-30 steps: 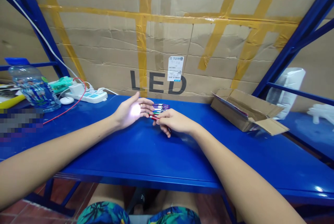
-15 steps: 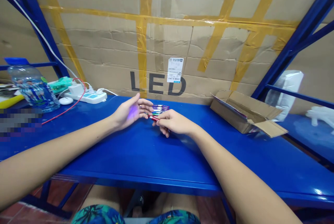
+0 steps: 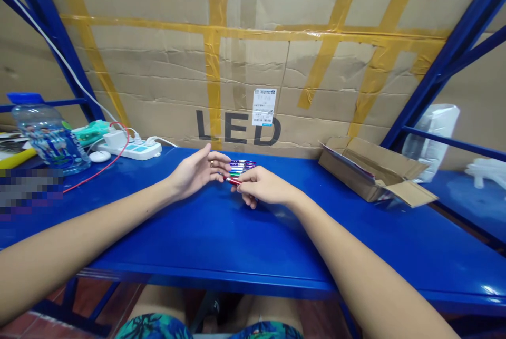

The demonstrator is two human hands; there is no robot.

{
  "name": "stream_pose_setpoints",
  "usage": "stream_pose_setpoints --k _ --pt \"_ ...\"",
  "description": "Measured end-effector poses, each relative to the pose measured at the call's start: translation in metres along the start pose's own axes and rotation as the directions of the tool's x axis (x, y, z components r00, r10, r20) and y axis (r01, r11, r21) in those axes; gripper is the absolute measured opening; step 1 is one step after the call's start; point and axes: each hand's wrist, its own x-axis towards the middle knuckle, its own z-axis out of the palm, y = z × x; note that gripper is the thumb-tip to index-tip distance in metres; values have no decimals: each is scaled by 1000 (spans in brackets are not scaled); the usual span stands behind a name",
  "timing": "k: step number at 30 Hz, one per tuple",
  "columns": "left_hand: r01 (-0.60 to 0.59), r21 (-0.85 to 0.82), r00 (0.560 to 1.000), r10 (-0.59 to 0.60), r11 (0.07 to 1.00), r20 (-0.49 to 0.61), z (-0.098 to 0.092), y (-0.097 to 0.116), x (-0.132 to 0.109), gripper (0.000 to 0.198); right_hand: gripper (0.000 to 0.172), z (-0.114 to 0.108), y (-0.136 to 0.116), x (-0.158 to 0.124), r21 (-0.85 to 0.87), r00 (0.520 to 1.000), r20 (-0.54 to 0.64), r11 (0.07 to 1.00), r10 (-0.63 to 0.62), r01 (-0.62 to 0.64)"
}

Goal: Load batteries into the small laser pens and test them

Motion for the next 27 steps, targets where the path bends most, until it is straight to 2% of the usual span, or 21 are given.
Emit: stream_pose_setpoints --k 19,27 --pt "-12 27 1000 12 1000 13 0 2 0 55 19 -1 -1 0 3 1000 21 1000 -10 10" --pt "-9 22 1000 8 1000 25 0 1 -1 55 19 1 -2 1 -88 994 -107 996 -26 16"
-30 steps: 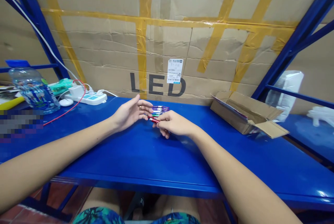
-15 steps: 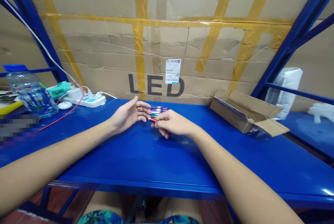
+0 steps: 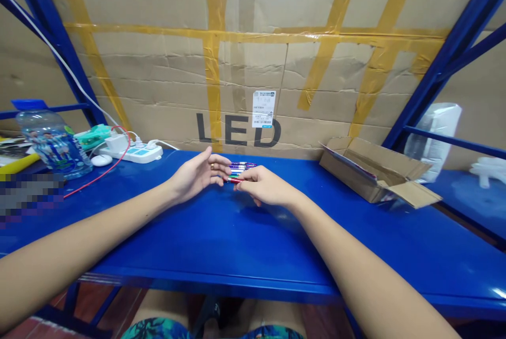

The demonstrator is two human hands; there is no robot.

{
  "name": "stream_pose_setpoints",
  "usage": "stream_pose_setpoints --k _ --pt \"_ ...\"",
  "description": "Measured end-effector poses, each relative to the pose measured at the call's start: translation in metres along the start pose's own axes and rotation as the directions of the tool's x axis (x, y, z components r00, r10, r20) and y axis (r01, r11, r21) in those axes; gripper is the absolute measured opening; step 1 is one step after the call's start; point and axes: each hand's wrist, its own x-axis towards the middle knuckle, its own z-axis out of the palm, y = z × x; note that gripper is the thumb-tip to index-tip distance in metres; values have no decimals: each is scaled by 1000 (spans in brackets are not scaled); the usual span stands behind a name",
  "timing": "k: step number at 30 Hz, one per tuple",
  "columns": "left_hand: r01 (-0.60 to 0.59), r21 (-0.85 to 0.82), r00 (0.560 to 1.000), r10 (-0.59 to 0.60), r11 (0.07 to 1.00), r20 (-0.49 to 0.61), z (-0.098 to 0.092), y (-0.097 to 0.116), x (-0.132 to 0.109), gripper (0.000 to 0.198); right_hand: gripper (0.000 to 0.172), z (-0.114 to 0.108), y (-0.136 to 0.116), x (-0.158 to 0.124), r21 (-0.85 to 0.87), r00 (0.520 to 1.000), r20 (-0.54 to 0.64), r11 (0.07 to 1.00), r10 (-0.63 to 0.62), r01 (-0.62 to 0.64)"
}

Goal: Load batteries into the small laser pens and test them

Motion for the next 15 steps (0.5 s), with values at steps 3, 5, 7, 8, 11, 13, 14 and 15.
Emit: stream_pose_setpoints --k 3,5,7,8,11,13,14,15 --pt "1 10 1000 -1 1000 -7 1 1 0 55 19 0 0 0 -17 995 -97 1000 4 -6" --pt "0 13 1000 0 1000 -9 0 1 0 56 19 -1 -1 0 -19 991 -136 1000 15 -18" --pt "-2 11 1000 2 1000 -9 -1 1 1 56 19 -1 -1 0 -16 990 -138 1000 18 -20" --pt "-2 10 1000 2 1000 -10 -1 0 1 56 19 -1 -1 1 -17 991 -133 1000 15 -17" --pt "7 10 1000 -7 1000 -12 -2 -1 2 57 20 -1 -1 0 -34 995 -95 999 -11 8" --pt "8 11 1000 -7 1000 -13 -1 -1 1 57 21 -1 -2 -1 -41 997 -73 999 -21 18" --pt "5 11 1000 -5 1000 -16 0 0 1 57 21 -1 -2 -2 -43 998 -67 999 -19 16" --pt "2 11 1000 -2 1000 -19 0 0 1 57 22 -1 -3 -3 -48 998 -64 999 -14 11"
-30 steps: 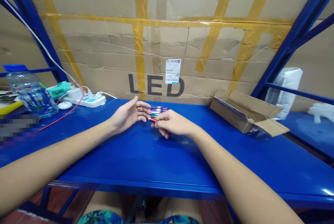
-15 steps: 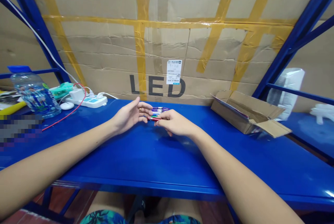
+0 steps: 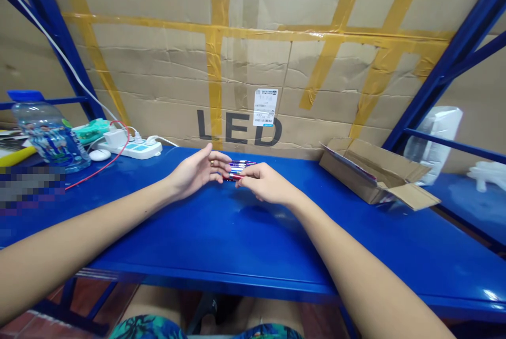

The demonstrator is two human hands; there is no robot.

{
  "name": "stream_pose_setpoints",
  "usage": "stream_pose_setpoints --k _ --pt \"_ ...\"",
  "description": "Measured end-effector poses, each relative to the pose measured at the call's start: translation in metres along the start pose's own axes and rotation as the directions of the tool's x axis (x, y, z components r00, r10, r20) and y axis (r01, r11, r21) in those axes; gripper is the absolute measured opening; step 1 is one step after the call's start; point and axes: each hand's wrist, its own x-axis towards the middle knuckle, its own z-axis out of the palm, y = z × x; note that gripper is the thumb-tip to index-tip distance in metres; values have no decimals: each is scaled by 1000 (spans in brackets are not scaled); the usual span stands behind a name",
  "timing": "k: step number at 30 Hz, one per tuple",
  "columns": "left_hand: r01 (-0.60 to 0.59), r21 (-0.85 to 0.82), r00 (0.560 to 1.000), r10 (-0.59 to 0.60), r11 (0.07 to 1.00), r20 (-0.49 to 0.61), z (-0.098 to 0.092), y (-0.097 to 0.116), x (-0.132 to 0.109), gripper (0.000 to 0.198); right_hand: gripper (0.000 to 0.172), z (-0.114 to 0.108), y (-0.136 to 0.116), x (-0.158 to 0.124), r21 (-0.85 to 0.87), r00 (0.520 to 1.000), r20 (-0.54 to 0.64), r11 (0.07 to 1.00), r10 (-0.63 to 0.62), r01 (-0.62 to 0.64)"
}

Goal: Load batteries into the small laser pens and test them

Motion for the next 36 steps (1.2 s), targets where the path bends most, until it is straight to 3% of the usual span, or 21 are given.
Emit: stream_pose_setpoints --k 36 --pt "16 -96 999 -13 995 30 -2 4 0 65 26 -2 4 -1 -108 999 18 993 -39 41"
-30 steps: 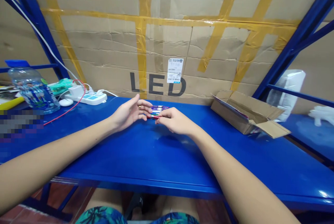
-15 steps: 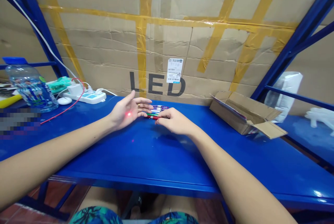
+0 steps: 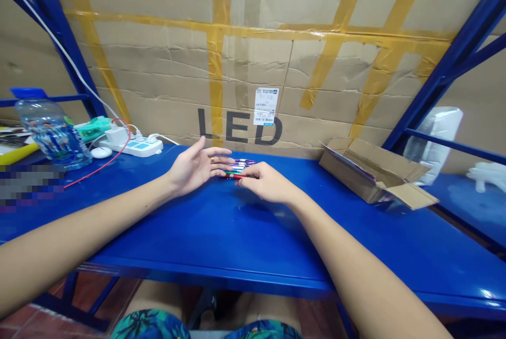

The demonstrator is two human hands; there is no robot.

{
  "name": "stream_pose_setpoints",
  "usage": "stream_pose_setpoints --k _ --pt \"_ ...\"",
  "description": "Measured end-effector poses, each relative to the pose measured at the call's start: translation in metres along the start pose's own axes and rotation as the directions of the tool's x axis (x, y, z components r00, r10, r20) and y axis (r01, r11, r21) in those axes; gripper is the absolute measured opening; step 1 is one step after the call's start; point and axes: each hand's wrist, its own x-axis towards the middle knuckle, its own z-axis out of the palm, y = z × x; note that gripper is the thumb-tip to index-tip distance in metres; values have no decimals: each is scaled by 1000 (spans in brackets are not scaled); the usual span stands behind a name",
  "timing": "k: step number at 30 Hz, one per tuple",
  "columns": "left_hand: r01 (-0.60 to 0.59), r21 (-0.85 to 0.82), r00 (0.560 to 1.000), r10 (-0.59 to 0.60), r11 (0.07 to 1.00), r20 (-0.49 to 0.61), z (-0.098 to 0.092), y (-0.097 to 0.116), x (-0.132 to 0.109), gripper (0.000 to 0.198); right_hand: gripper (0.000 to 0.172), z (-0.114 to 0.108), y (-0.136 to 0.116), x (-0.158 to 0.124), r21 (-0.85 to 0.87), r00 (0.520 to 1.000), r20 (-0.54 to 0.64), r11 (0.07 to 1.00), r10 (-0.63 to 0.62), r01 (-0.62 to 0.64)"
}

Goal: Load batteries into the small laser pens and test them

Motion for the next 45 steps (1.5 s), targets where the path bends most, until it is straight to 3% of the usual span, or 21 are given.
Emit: stream_pose_setpoints --k 9,13,18,22,26,31,37,45 --pt "15 45 999 -17 999 32 -3 -1 0 63 26 1 8 4 -104 991 -30 987 -128 124" --pt "-7 295 1000 -1 956 27 -2 -8 0 41 26 9 13 7 -199 977 -21 959 -211 202" --pt "-102 724 995 74 682 70 -1 -18 1 20 25 20 18 11 -214 976 41 953 -212 216" --pt "-207 896 977 122 393 173 -4 -19 0 8 17 23 22 15 -250 984 12 952 -177 175" --pt "-243 915 970 66 321 234 -6 -21 0 11 12 21 24 16 -318 991 -70 944 -118 90" --pt "-251 938 968 75 238 240 -4 -24 0 14 5 21 25 17 -285 985 -23 945 -172 158" --pt "-210 972 978 22 107 209 -6 -20 0 12 13 15 21 12 -363 996 -13 928 -90 79" --pt "-189 980 982 6 56 189 -8 -18 1 12 12 -3 17 6 -532 995 -67 847 -67 21"
